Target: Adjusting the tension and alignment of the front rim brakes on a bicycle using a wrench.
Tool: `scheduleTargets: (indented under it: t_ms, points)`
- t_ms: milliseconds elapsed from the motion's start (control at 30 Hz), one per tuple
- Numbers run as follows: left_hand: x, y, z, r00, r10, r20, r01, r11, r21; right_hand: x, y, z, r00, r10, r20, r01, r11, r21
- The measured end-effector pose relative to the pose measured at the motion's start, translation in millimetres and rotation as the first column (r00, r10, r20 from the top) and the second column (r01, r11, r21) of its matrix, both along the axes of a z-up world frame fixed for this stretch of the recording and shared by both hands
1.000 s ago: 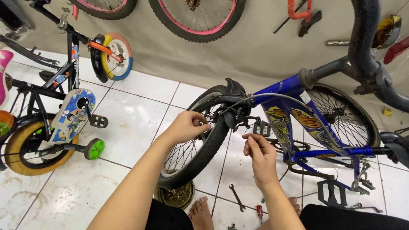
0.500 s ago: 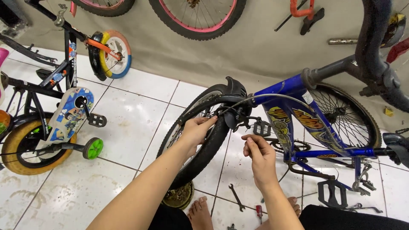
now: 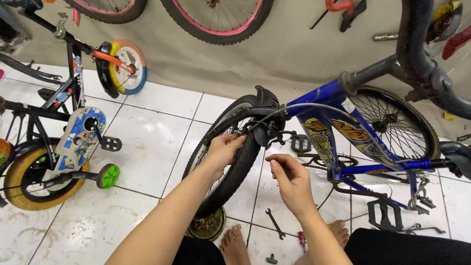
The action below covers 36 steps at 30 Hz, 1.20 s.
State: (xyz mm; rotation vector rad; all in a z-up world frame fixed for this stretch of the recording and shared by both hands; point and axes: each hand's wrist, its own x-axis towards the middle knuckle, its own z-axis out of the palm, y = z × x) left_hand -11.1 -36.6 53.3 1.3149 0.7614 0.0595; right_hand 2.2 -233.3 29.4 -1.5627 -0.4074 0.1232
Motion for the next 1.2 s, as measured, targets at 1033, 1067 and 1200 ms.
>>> scheduleTargets:
  t_ms: [1033, 1067, 1200]
  points:
    - [-11.6, 11.5, -33.6, 0.981, -0.154, 0.117, 0.118, 0.956, 0.269, -0.9, -15.5, 7.8, 1.000, 0.030, 0.004, -0.030, 1.000, -0.003]
    - [-9.4, 11.7, -42.4, 0.979, -0.141, 0.148, 0.098, 0.959, 0.267, 0.2, -15.3, 6.3, 1.000, 0.030, 0.000, -0.030, 1.000, -0.003]
    - [2.0, 17.7, -83.4, 0.974, -0.137, 0.181, 0.065, 0.933, 0.354, 3.2, -13.2, 2.9, 1.000, 0.019, -0.004, -0.019, 1.000, -0.021]
